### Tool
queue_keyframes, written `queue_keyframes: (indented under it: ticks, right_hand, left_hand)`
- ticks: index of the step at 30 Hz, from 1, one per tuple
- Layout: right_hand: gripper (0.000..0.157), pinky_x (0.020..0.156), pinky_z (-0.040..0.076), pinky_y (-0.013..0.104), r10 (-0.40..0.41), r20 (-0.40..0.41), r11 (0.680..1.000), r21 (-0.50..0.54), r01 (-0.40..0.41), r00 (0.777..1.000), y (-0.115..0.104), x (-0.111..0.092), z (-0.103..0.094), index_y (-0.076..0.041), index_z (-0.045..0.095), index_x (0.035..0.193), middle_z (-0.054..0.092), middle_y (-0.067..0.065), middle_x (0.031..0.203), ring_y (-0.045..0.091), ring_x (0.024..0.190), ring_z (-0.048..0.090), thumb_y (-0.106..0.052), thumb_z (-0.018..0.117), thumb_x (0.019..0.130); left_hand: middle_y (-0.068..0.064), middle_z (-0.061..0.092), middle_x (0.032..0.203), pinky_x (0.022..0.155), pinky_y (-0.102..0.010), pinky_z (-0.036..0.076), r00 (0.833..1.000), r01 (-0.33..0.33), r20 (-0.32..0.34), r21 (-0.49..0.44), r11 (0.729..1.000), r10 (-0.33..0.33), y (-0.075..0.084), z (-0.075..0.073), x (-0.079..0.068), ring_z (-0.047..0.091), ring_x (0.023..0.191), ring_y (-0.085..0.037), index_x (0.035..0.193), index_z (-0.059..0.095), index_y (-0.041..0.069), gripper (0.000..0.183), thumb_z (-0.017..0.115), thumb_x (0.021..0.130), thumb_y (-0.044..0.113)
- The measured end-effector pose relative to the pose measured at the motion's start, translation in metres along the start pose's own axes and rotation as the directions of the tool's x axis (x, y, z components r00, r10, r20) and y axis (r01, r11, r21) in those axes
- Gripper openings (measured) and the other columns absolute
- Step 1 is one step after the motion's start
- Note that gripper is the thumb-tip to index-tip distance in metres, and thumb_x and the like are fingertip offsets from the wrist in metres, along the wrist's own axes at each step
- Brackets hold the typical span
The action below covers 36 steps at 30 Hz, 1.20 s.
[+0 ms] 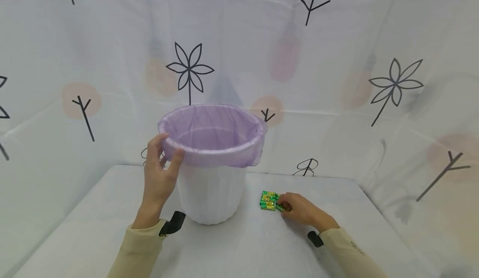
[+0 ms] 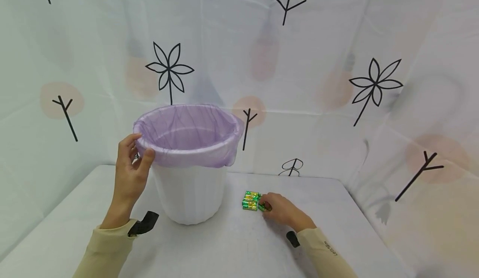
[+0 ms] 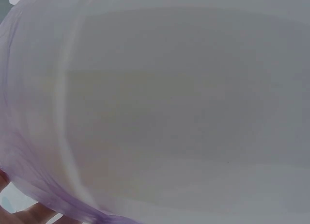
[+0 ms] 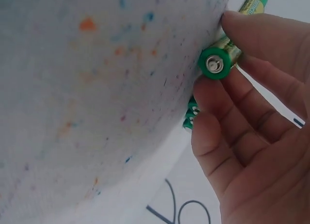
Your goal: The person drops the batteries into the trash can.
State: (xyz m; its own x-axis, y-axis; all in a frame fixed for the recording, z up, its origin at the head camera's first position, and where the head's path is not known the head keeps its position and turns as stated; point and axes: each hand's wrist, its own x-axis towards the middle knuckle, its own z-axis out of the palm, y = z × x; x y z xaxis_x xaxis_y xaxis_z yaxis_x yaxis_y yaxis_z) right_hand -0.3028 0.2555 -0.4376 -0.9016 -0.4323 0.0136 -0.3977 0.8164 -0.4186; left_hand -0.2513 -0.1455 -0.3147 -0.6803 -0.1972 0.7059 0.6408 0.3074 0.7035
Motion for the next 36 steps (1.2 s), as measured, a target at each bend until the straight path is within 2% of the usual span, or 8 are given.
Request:
queue_keyframes:
  ticks: [5, 14, 26, 31, 34, 36]
  right_hand:
    - [0.025, 0.066, 0.041, 0.029, -0.011, 0.007, 1.0, 0.02, 0.011, 1.0, 0.0, 0.0, 0.001, -0.011, 0.064, 0.106, 0.053, -0.003, 0.084, 0.014, 0.079, 0.047, -0.008, 0.073, 0.083]
    - [0.025, 0.067, 0.042, 0.028, 0.028, 0.017, 0.999, 0.036, -0.028, 0.999, -0.002, 0.0, 0.001, -0.012, 0.064, 0.107, 0.053, -0.003, 0.086, 0.014, 0.08, 0.048, -0.008, 0.072, 0.083]
    - [0.024, 0.069, 0.045, 0.031, 0.03, 0.011, 0.998, 0.049, -0.031, 0.999, 0.0, -0.001, 0.001, -0.011, 0.063, 0.107, 0.055, -0.005, 0.087, 0.014, 0.081, 0.049, -0.007, 0.07, 0.085]
    - [0.025, 0.069, 0.046, 0.032, 0.037, 0.002, 0.997, 0.066, -0.037, 0.999, -0.004, -0.004, -0.006, -0.01, 0.064, 0.108, 0.056, -0.004, 0.089, 0.015, 0.082, 0.05, -0.005, 0.068, 0.085]
    - [0.025, 0.068, 0.047, 0.03, 0.025, -0.012, 0.998, 0.057, -0.024, 1.0, -0.008, -0.007, -0.013, -0.009, 0.064, 0.109, 0.057, -0.005, 0.089, 0.015, 0.081, 0.05, -0.004, 0.067, 0.085]
    - [0.025, 0.066, 0.047, 0.028, 0.005, -0.023, 0.999, 0.045, -0.004, 1.0, -0.01, -0.008, -0.017, -0.009, 0.064, 0.11, 0.056, -0.005, 0.088, 0.015, 0.08, 0.051, -0.005, 0.067, 0.085]
  left_hand:
    - [-0.002, 0.039, 0.145, 0.103, -0.059, 0.034, 1.0, 0.004, -0.004, 0.007, 1.0, -0.004, 0.001, 0.0, 0.0, 0.039, 0.133, -0.027, 0.137, 0.041, 0.017, 0.05, 0.062, 0.092, 0.024]
    - [-0.004, 0.039, 0.146, 0.104, -0.059, 0.035, 1.0, 0.003, -0.004, 0.013, 1.0, -0.003, 0.002, 0.0, 0.0, 0.038, 0.133, -0.027, 0.137, 0.04, 0.015, 0.051, 0.063, 0.092, 0.024]
    - [-0.003, 0.039, 0.145, 0.103, -0.06, 0.035, 1.0, -0.004, -0.003, 0.015, 1.0, 0.004, 0.002, 0.0, -0.001, 0.038, 0.133, -0.028, 0.137, 0.04, 0.016, 0.051, 0.062, 0.092, 0.023]
    - [-0.004, 0.04, 0.145, 0.103, -0.06, 0.035, 1.0, -0.002, -0.012, 0.009, 1.0, 0.002, 0.002, 0.0, -0.001, 0.039, 0.133, -0.029, 0.137, 0.041, 0.017, 0.05, 0.063, 0.092, 0.019]
    - [-0.007, 0.04, 0.145, 0.103, -0.061, 0.034, 1.0, 0.007, -0.016, 0.012, 1.0, -0.006, 0.004, 0.001, -0.001, 0.038, 0.133, -0.03, 0.137, 0.041, 0.013, 0.051, 0.063, 0.091, 0.015]
    - [-0.01, 0.04, 0.145, 0.103, -0.062, 0.033, 1.0, 0.013, -0.012, 0.012, 1.0, -0.013, 0.014, 0.0, -0.002, 0.038, 0.133, -0.032, 0.136, 0.04, 0.009, 0.05, 0.062, 0.091, 0.013]
